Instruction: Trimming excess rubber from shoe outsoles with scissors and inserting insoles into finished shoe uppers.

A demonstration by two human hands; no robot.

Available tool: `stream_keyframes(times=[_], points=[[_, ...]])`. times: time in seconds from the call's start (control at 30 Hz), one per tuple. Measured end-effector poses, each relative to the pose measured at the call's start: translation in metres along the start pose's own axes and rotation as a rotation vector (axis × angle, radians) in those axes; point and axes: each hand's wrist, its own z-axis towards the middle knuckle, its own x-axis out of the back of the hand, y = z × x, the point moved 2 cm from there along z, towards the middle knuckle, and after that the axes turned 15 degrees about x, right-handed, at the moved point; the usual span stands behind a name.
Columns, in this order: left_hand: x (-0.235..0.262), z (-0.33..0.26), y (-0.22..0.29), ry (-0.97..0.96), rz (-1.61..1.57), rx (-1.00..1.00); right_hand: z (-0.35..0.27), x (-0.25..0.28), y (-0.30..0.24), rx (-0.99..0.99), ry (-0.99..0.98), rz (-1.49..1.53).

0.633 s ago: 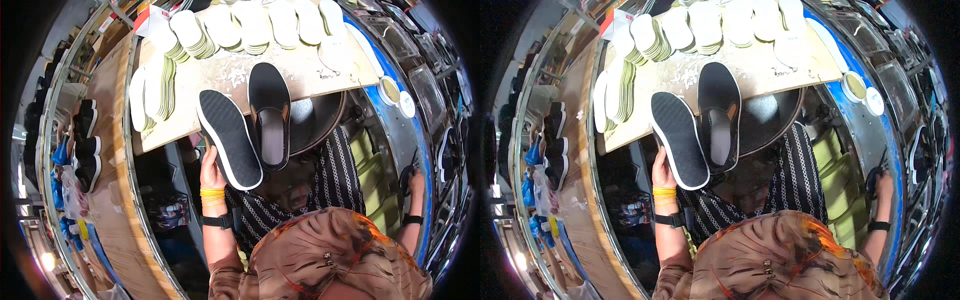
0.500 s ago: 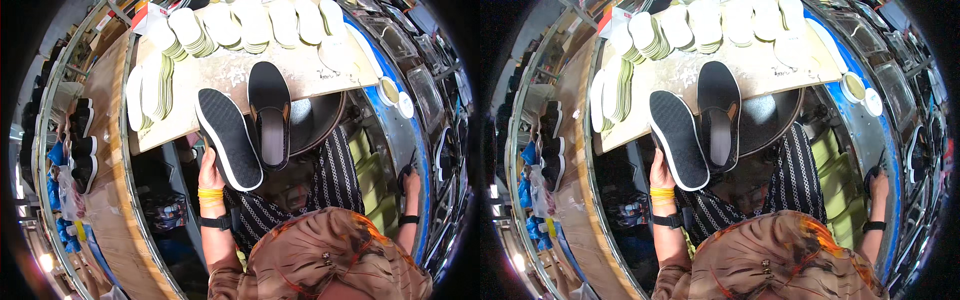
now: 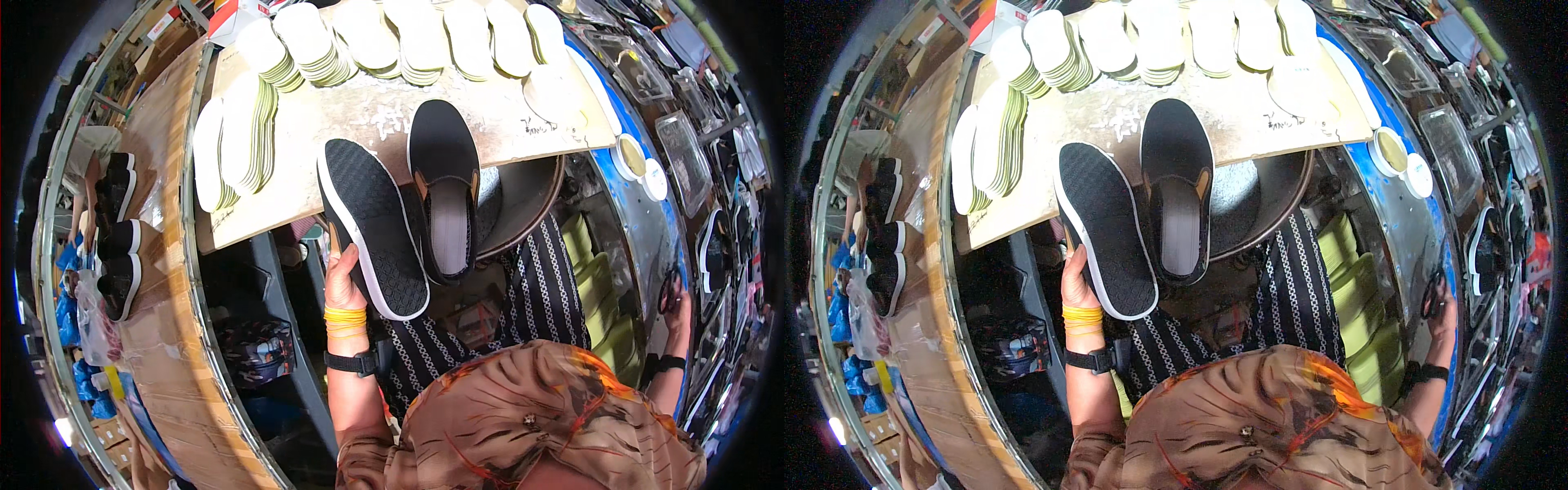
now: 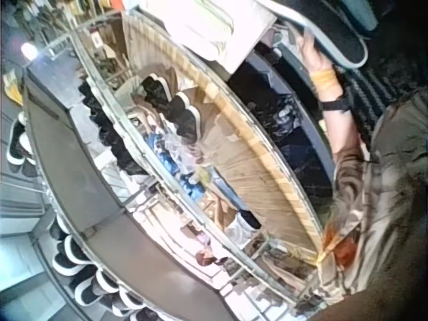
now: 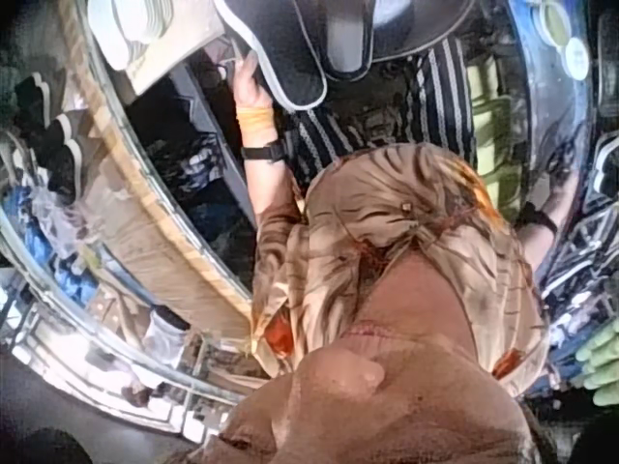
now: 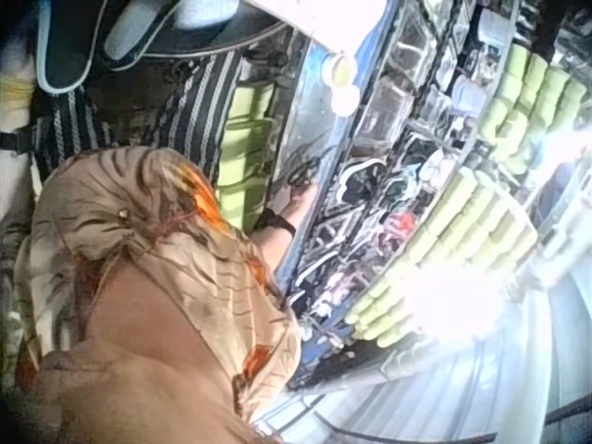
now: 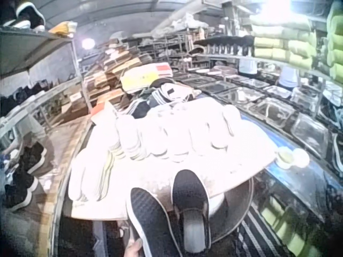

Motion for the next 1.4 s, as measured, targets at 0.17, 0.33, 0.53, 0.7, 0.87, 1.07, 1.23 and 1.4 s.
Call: stream_keyframes(times=[0.17,0.33,0.53,0.7,0.87,1.07,1.23,1.4], points=[[-0.014,-0.012,-0.001,-0.006,-0.017,-0.02,-0.104,-0.155,-0.097,-0.119,-0.681,0.656],[-0.036,-0.044,0.006,-0.048,-0.01,-0.131,-0.197,-0.303,-0.116,0.094,-1.407,0.176],[-0.051,-0.096,0.008,-0.048,0.047,-0.218,-0.322,-0.392,-0.144,1.197,-1.564,-0.442],[-0.069,-0.109,0.002,-0.072,0.041,-0.227,-0.346,-0.392,-0.148,1.542,-1.456,-0.525],[-0.07,-0.116,0.0,-0.057,0.074,-0.215,-0.348,-0.386,-0.148,1.612,-1.431,-0.583],[-0.068,-0.116,-0.004,-0.02,0.091,-0.218,-0.345,-0.379,-0.155,1.73,-1.354,-0.583],[-0.076,-0.117,-0.006,0.032,0.181,-0.261,-0.344,-0.375,-0.159,1.831,-1.266,-0.596],[-0.075,-0.115,-0.008,0.01,0.184,-0.225,-0.338,-0.371,-0.165,1.861,-1.259,-0.625]])
